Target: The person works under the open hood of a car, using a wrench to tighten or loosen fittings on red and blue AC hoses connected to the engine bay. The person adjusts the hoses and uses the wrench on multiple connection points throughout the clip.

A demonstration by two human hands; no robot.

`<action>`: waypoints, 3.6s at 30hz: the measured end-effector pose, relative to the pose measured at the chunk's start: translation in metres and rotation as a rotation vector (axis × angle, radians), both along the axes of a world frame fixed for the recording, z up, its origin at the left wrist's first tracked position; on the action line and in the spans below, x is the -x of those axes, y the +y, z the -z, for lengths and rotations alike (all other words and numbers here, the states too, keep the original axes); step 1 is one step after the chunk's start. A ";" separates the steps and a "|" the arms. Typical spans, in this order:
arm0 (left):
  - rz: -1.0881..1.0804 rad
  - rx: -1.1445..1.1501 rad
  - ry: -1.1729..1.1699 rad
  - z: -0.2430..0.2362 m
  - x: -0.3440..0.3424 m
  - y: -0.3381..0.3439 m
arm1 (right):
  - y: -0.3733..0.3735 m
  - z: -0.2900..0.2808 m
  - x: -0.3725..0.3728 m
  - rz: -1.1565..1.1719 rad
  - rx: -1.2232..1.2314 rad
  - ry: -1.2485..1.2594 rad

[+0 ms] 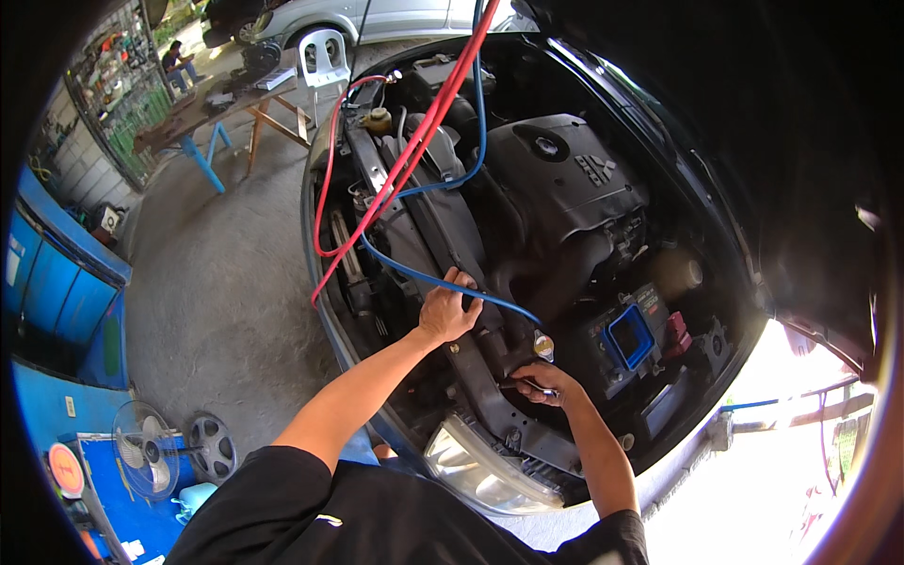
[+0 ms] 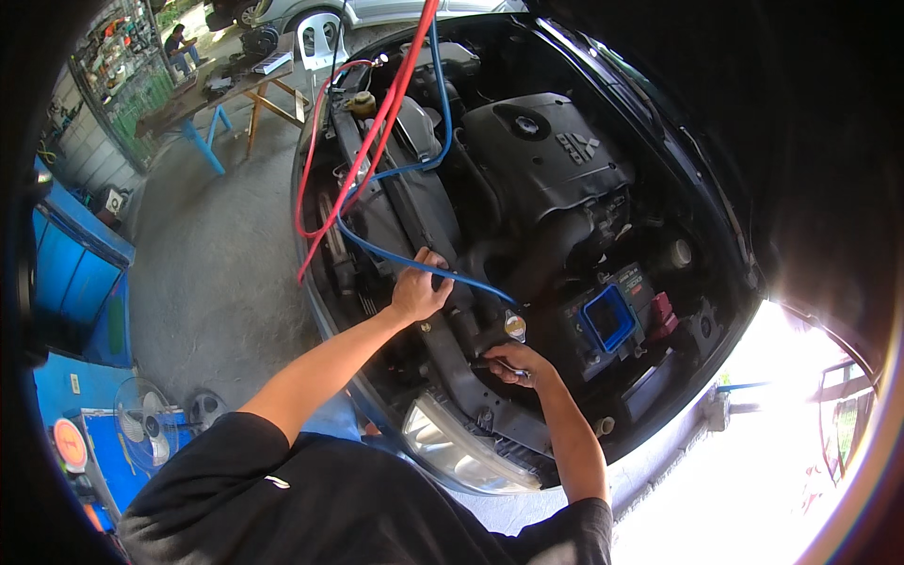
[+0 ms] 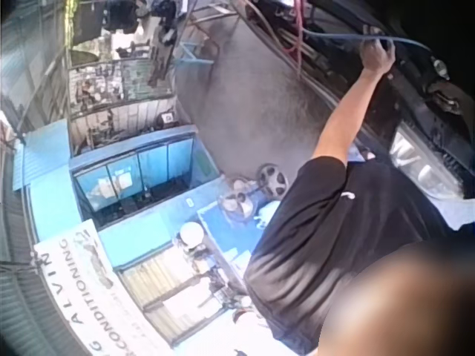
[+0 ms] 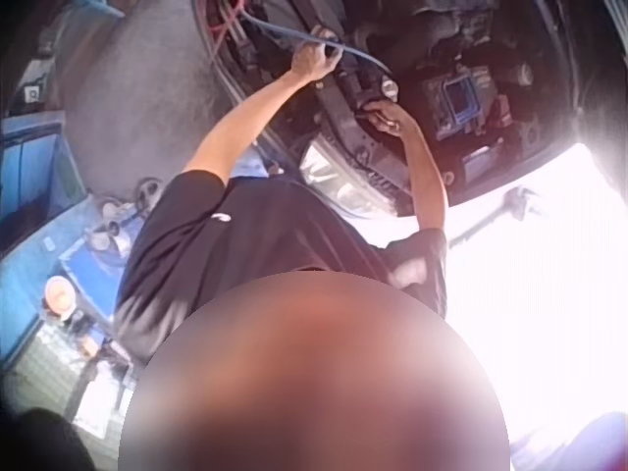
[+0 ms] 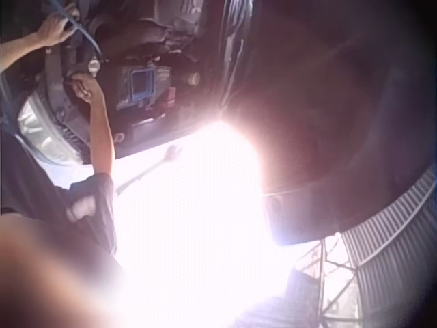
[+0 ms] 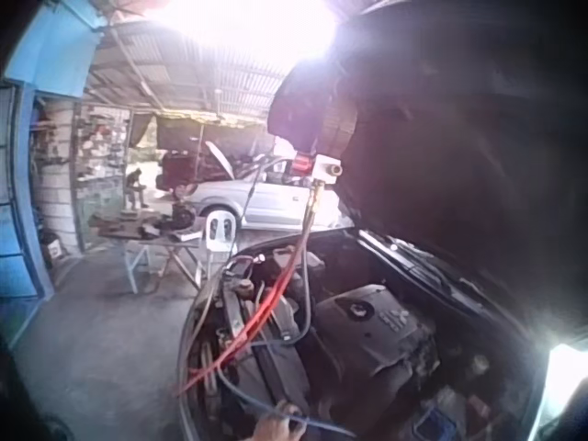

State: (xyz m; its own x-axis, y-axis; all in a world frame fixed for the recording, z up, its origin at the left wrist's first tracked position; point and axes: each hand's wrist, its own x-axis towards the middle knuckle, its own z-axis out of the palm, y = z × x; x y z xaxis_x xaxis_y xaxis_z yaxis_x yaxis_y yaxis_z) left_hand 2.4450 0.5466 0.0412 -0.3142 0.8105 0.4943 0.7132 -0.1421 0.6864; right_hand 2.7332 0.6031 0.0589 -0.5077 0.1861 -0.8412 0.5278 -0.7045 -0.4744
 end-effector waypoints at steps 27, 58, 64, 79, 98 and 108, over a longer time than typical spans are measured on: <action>0.014 -0.006 -0.024 -0.001 -0.001 -0.001 | -0.028 0.006 -0.005 -0.119 -0.386 0.098; -0.008 0.000 -0.018 0.001 -0.002 -0.002 | 0.002 0.002 -0.004 -0.058 0.093 0.163; -0.001 0.025 -0.041 0.001 -0.001 0.000 | 0.008 -0.007 0.004 -0.159 0.102 0.009; 0.016 -0.035 0.025 0.002 -0.001 0.003 | -0.031 0.019 -0.011 -0.016 -0.339 0.178; 0.014 -0.029 0.075 0.002 0.000 0.005 | -0.031 0.030 -0.024 -0.144 -0.337 0.302; -0.024 0.003 0.046 -0.001 -0.002 0.002 | -0.011 0.005 -0.010 -0.129 -0.142 0.182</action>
